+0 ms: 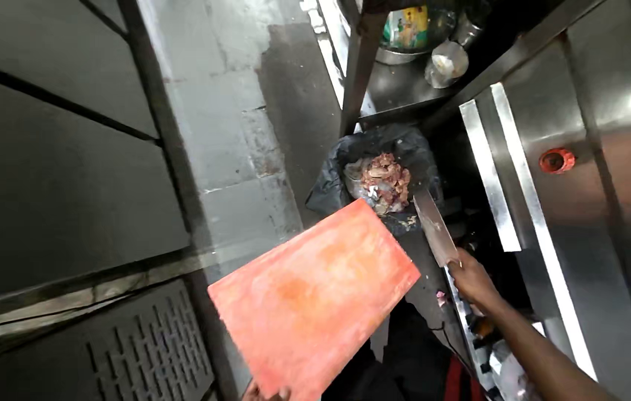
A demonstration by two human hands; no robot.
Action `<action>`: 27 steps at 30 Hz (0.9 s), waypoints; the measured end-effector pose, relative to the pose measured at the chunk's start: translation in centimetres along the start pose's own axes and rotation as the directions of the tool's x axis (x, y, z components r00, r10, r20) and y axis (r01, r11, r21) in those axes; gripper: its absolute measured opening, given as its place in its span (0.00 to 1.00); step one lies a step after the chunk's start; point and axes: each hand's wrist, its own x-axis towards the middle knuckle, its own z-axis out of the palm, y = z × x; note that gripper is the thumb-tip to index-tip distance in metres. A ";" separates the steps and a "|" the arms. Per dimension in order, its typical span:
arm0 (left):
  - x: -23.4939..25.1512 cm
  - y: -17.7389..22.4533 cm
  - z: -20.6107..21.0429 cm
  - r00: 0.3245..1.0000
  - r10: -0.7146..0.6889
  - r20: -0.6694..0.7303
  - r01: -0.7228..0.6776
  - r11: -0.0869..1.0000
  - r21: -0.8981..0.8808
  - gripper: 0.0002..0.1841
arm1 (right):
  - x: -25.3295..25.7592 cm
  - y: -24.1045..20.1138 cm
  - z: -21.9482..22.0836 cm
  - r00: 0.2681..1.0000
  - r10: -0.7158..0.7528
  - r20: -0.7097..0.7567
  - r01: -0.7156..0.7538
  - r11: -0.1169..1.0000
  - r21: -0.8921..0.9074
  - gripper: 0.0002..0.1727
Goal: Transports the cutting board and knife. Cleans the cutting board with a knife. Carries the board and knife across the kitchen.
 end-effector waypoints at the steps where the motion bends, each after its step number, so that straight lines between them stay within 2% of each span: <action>1: -0.2 0.3 0.7 1.000 -0.008 -0.015 0.009 0.998 0.059 0.24 | -0.9 1.1 0.2 0.999 -0.014 0.033 0.013 1.000 0.017 0.21; 4: 0.4 0.2 3.1 0.992 -0.043 -0.121 0.064 0.982 0.180 0.30 | -3.6 5.3 1.5 0.994 -0.051 0.095 0.042 0.995 0.092 0.22; 6: 0.9 -0.9 4.6 0.984 -0.038 -0.177 0.066 0.986 0.154 0.25 | -5.3 8.3 2.3 0.991 -0.067 0.120 0.050 0.988 0.145 0.23; 9: 0.5 -1.9 6.3 0.996 -0.005 -0.091 0.010 0.998 0.054 0.20 | -8.4 12.5 1.6 0.984 -0.119 0.129 0.094 0.978 0.187 0.25; 13: -2.0 -2.7 9.5 0.996 0.079 0.029 -0.077 0.994 -0.073 0.16 | -12.9 20.3 0.8 0.983 -0.174 0.065 0.161 0.973 0.164 0.27; 19: -6.1 -5.8 14.7 0.975 0.220 -0.020 -0.220 0.963 -0.154 0.11 | -23.1 31.4 1.4 0.992 -0.124 -0.020 0.125 0.969 0.212 0.27; 21: -8.2 -6.2 15.4 0.967 0.253 -0.035 -0.255 0.958 -0.130 0.10 | -27.1 35.4 3.0 0.993 -0.084 -0.087 0.103 0.963 0.248 0.26; 24: -11.4 -5.3 13.8 0.959 0.282 -0.024 -0.283 0.958 -0.057 0.11 | -33.3 41.3 7.0 0.993 0.034 -0.116 0.003 0.951 0.310 0.27; 27: -13.8 -3.7 9.5 0.945 0.327 0.031 -0.328 0.943 0.049 0.11 | -39.0 47.2 14.6 0.972 0.138 -0.189 -0.051 0.914 0.403 0.29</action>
